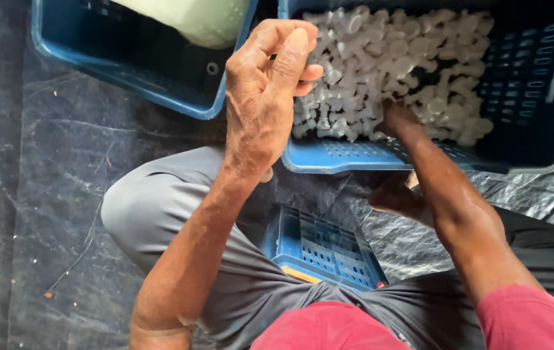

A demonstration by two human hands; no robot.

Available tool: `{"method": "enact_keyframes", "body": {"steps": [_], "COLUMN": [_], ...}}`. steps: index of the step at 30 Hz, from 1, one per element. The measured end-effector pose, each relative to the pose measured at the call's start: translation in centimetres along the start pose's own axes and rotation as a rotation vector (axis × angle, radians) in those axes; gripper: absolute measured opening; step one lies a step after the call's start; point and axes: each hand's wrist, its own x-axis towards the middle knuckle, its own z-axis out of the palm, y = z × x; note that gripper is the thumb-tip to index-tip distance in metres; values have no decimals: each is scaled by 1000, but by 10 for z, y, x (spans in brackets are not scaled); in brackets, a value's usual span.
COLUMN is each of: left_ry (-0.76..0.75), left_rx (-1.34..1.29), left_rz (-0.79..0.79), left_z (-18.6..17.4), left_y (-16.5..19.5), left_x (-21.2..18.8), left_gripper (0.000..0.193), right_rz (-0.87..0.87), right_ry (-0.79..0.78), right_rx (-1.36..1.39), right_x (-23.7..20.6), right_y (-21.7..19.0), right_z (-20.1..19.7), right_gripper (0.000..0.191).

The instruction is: The person sits on the floor and repeatedly picks up small white plastic caps from a blue basket, separates them by hand, and places them into a white bag. The process is continuous and repetitive.

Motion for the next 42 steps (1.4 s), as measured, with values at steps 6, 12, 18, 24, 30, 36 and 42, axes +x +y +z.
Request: {"method": "enact_keyframes", "body": {"steps": [6,12,18,24,30,36,42], "left_ry": [9,17,-66,-332,-201,-116,-232], "left_rx": [-17,244,442,433,674,666,678], "left_rz": [-24,102,337,175,414,415,815], "left_z": [5,18,61,87,90,100,101], "left_y": [-5,-23,-54,-67,-44,-31,-35], "left_x": [1,-6,-39,-81,-99,-106,-94], "left_gripper": [31,29,23,32,36,33,25], "right_rz": [37,-67,-264,-408,-279,-482,-503], "right_ry": [-280,159,484,465,304,418,554], "right_rx": [134,462,1126,1493,1790,1786,1700], "right_x": [-2,-63,-176,-273,-307,-298,-306], "right_y": [-16,-11,-59,-88,-88,-85,-89], "right_z": [1,-48,-105,-114,-115,-104,-100], "right_gripper": [65,46,28,40,27,34,35]}}
